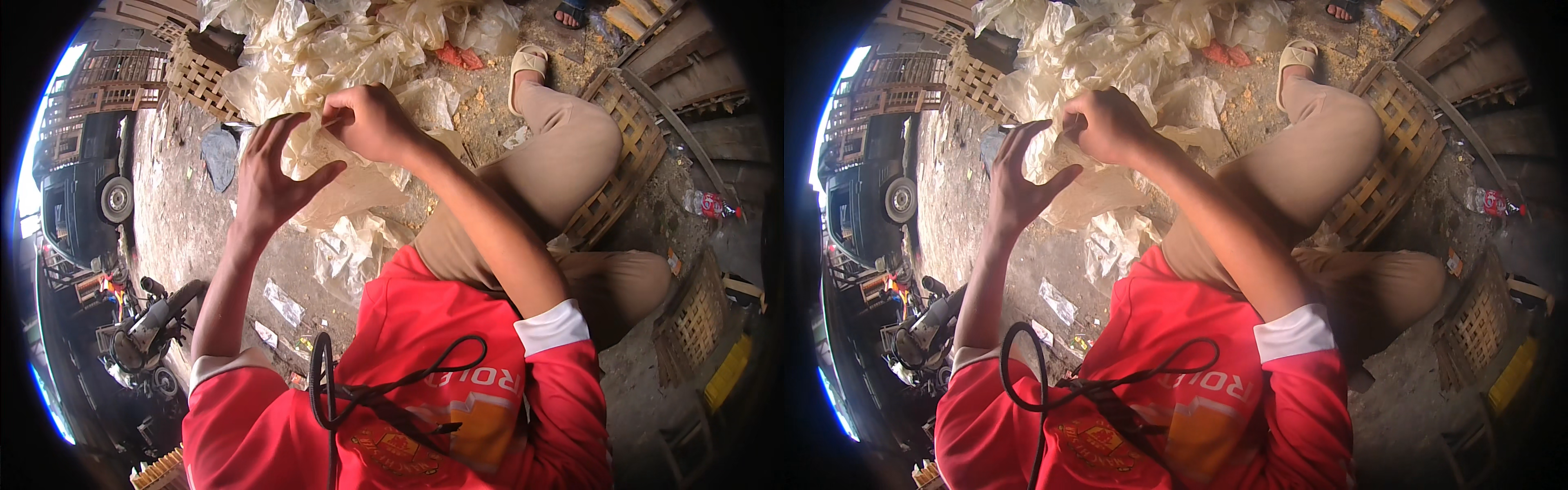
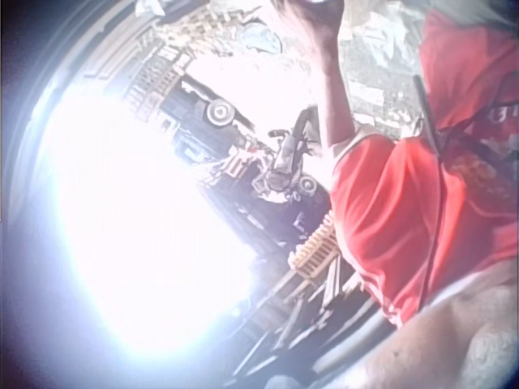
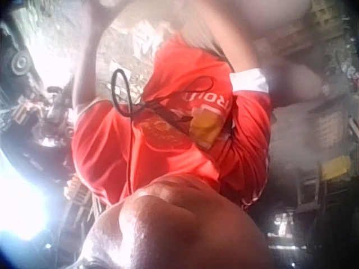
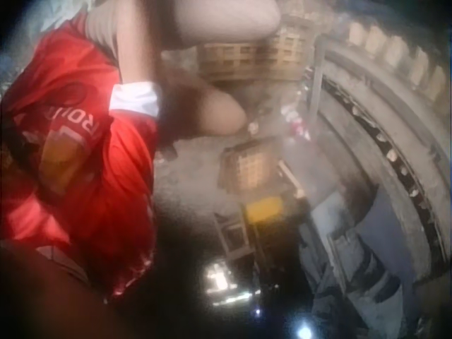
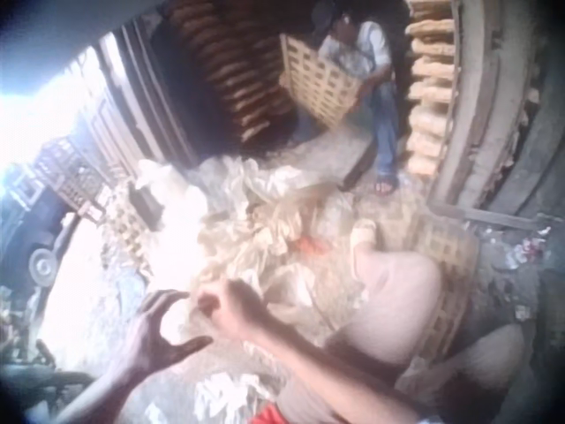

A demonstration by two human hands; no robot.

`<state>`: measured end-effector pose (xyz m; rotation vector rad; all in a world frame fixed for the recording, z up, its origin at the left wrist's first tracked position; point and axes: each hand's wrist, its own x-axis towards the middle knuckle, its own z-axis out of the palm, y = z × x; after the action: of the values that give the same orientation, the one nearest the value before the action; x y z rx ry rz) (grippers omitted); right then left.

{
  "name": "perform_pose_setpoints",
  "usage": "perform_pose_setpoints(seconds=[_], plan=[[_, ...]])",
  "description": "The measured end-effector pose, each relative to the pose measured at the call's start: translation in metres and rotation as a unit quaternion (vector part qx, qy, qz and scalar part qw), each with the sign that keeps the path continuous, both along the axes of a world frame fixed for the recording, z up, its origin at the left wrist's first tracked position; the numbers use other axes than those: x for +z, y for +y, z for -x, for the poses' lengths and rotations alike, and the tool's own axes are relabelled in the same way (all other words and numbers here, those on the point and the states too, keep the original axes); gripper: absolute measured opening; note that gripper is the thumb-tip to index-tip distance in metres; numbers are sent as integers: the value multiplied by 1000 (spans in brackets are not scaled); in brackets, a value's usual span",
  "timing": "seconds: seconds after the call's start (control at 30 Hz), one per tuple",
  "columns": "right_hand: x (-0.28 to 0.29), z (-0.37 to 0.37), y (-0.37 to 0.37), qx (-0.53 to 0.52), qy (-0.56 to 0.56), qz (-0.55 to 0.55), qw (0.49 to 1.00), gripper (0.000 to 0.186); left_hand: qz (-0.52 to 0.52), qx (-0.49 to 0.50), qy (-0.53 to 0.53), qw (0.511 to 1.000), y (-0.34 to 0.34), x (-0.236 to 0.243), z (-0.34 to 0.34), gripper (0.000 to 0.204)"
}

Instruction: The person sits on the floor and repeatedly places thin plastic sheets onto small wooden lattice trays, then lifts and stacks the trays. The person handles the trays and plastic sheets by hand, moving them between the floor and a nearby stack.

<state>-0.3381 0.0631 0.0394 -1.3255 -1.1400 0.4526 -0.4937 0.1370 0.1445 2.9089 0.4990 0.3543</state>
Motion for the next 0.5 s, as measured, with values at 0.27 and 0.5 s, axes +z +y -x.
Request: perform_pose_setpoints(seconds=[0.27,0.5], plan=[[-20,-14,-12,-22,-35,40,998,19,73,35,18,997,16,-27,-2,23],[-25,-8,-17,-22,-99,-30,994,18,143,53,83,985,22,-16,-9,17]])
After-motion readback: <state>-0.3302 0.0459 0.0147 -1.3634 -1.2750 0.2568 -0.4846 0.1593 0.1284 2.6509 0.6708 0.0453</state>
